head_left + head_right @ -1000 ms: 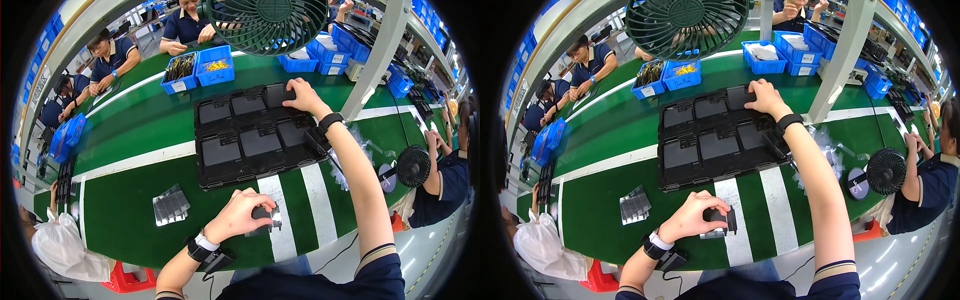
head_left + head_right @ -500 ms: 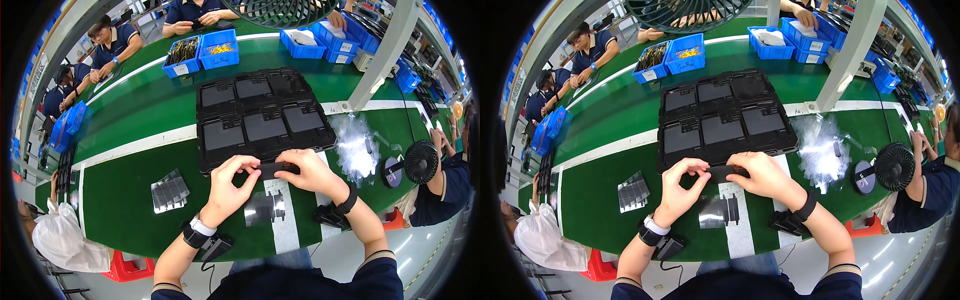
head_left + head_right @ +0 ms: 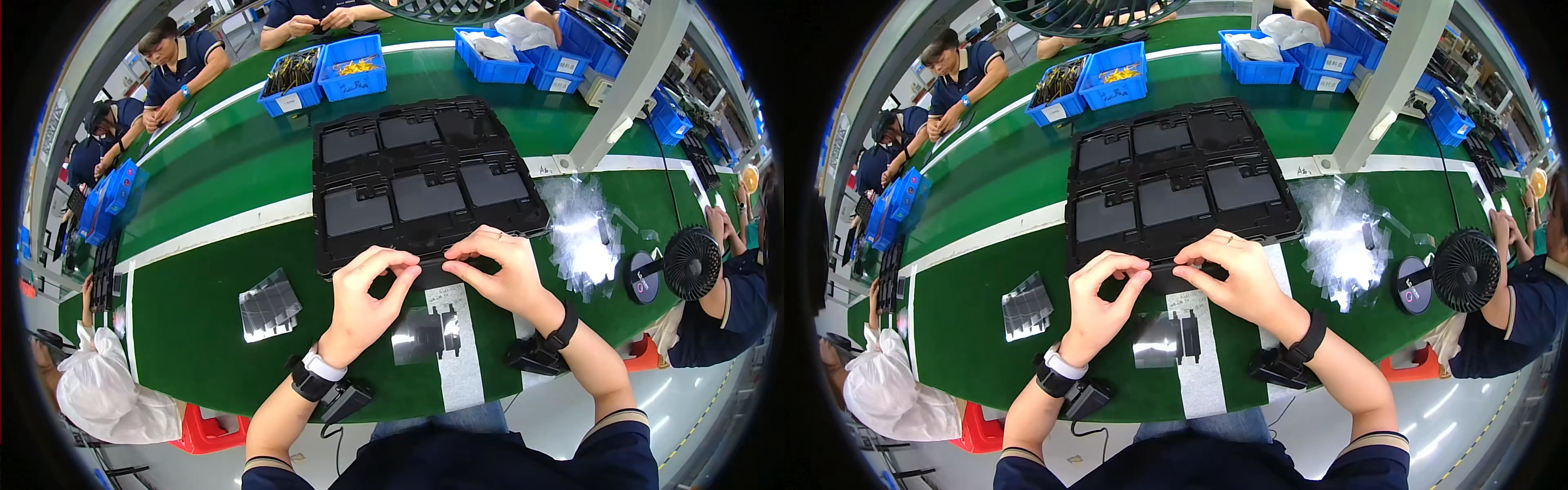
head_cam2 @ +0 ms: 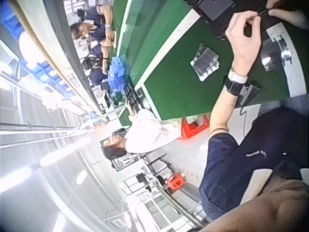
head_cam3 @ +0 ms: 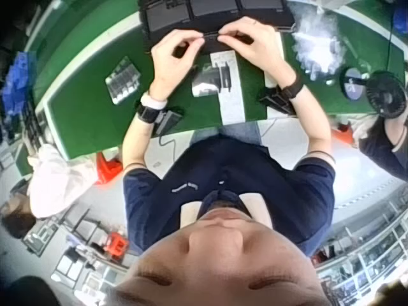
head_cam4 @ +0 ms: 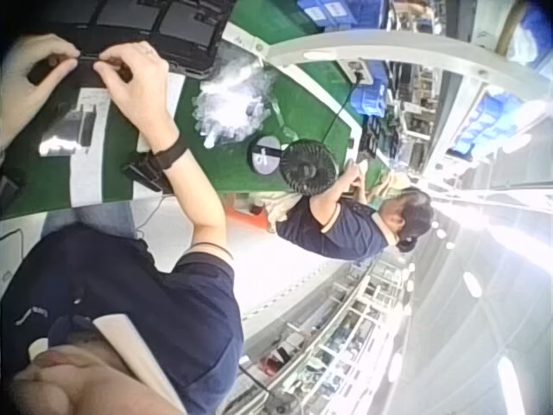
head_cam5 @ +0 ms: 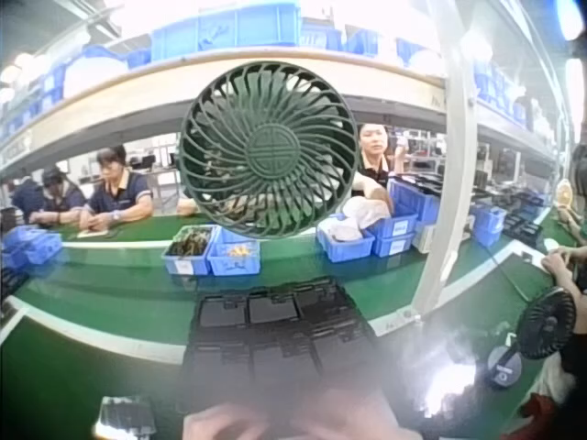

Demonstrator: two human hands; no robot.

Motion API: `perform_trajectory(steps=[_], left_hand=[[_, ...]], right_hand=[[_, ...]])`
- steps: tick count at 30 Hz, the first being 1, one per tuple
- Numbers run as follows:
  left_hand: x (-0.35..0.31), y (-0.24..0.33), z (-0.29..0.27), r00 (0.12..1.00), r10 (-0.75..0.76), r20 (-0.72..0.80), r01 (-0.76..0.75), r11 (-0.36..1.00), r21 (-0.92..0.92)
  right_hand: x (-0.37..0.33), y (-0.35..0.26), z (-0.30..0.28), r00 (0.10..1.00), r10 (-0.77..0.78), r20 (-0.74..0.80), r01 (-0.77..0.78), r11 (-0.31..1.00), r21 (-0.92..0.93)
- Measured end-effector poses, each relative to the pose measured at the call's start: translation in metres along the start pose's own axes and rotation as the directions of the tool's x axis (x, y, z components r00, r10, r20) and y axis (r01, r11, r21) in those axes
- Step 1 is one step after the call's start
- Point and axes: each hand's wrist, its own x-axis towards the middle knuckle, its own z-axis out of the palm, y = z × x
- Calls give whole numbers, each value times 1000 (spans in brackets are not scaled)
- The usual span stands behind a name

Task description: Applying protective films or adhesives to electronic components on an assembly line.

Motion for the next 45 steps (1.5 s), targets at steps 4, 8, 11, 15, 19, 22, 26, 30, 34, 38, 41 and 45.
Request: perform_trajectory(steps=[4, 8, 11, 15, 19, 22, 26, 30, 34, 38, 41, 45], left_hand=[[2, 3, -1, 999, 31, 28, -32, 999, 40], [1, 1, 1, 1000, 10, 16, -11, 998, 57], [1, 5, 0, 999, -39, 20, 38, 998, 55], [0, 5, 0, 998, -62, 24, 60, 997, 43], [0, 5, 1, 999, -38, 30, 37, 998, 42], [1, 5, 1, 998, -34, 47, 32, 998, 59], [-1, 0, -1, 995, -27, 91, 20, 996, 86], [-3, 1, 3, 996, -69, 48, 73, 994, -85], [-6, 3, 1, 912, -261, 317, 363, 874, -324], [-5, 1, -1, 882, -286, 373, 388, 891, -234], [-6, 2, -1, 886, -272, 375, 391, 874, -291], [-8, -3, -3, 929, -156, 334, 240, 943, -229]], right_hand=[[-1, -1, 0, 1000, 5, -9, -5, 1000, -3], [1, -1, -1, 999, 48, 0, -48, 999, 27], [2, -4, -3, 995, 98, 15, -98, 994, 50], [1, -3, -2, 993, 114, 18, -115, 989, 90], [0, -2, 0, 981, 177, 83, -188, 971, 150], [0, 0, 1, 960, 237, 151, -267, 937, 227], [-2, 2, 1, 974, 145, 174, -173, 972, 161], [-2, -4, -6, 960, 169, 222, -208, 963, 168], [-5, -2, -3, 964, 226, 139, -264, 877, 403], [-7, -5, -2, 958, 224, 179, -281, 859, 428], [-7, -3, -3, 966, 157, 205, -233, 874, 427], [-10, -2, -4, 965, 128, 227, -219, 870, 442]])
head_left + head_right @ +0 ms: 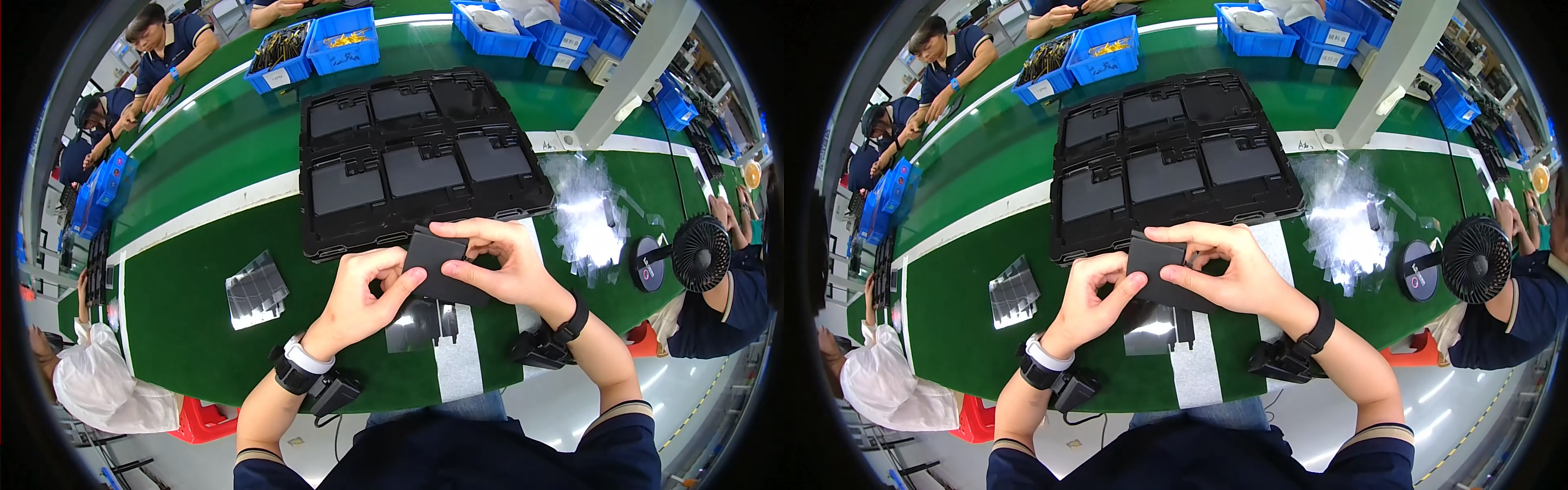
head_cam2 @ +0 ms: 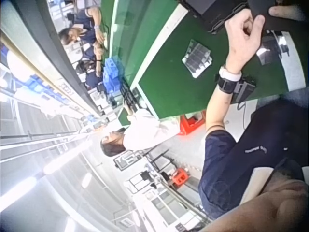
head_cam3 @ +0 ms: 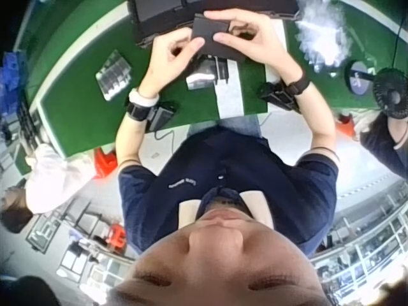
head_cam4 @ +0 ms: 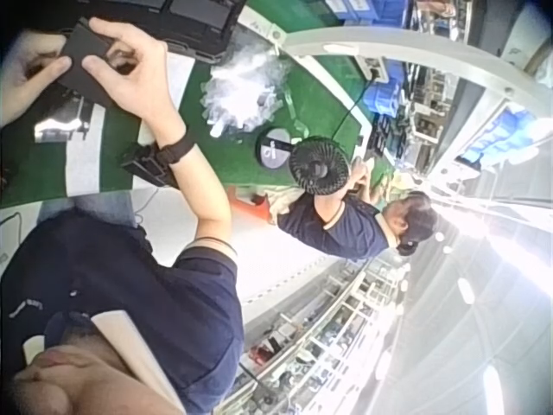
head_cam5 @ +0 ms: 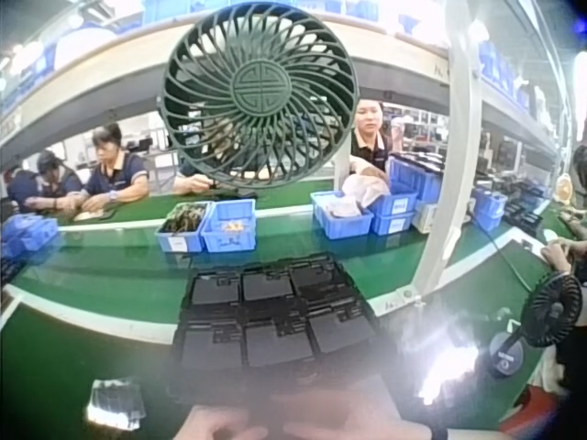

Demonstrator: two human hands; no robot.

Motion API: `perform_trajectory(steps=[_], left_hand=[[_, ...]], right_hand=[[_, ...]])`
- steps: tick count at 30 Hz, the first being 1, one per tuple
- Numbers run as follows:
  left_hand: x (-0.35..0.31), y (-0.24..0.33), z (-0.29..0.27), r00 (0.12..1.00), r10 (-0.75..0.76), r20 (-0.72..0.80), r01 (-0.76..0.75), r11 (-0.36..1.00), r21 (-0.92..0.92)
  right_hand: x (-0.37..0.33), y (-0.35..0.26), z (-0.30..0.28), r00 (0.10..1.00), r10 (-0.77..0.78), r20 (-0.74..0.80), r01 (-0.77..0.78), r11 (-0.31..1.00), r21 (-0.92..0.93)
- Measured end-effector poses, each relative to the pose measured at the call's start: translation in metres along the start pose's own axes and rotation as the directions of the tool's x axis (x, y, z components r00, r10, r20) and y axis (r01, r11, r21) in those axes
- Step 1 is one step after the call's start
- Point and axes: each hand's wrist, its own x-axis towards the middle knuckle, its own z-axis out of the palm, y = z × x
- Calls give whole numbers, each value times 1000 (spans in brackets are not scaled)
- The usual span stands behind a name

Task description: Applying protective films or adhesives to electronic components on an assembly line.

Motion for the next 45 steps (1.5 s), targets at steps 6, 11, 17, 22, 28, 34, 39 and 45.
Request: perform_trajectory(steps=[6, 11, 17, 22, 28, 34, 39, 45], left_hand=[[-3, 0, 3, 994, -17, 108, 42, 973, -228], [-5, 8, -3, 951, -72, 301, 174, 929, -328], [-3, 6, -1, 913, -115, 391, 259, 906, -336], [2, 8, -2, 967, -86, 242, 72, 995, 63], [-2, 7, 7, 969, -42, 243, -31, 957, 289], [-8, 13, 7, 951, -93, 296, -39, 911, 411], [-7, 14, 11, 942, -94, 323, -38, 924, 380], [-8, 9, 12, 944, -104, 314, -18, 932, 362]], right_hand=[[0, 7, -6, 992, -24, 126, -30, 912, 409], [0, 6, 0, 973, -13, 231, -143, 750, 645], [4, -1, -8, 966, -63, 250, -126, 729, 672], [-14, -64, -24, 953, 60, 297, 26, 961, -277], [-59, -49, -5, 920, 200, 338, 117, 683, -721], [-79, -42, -27, 881, 279, 381, 71, 719, -691], [-89, -35, -17, 915, 194, 353, 104, 733, -672], [-87, -27, -10, 938, 133, 321, 104, 775, -624]])
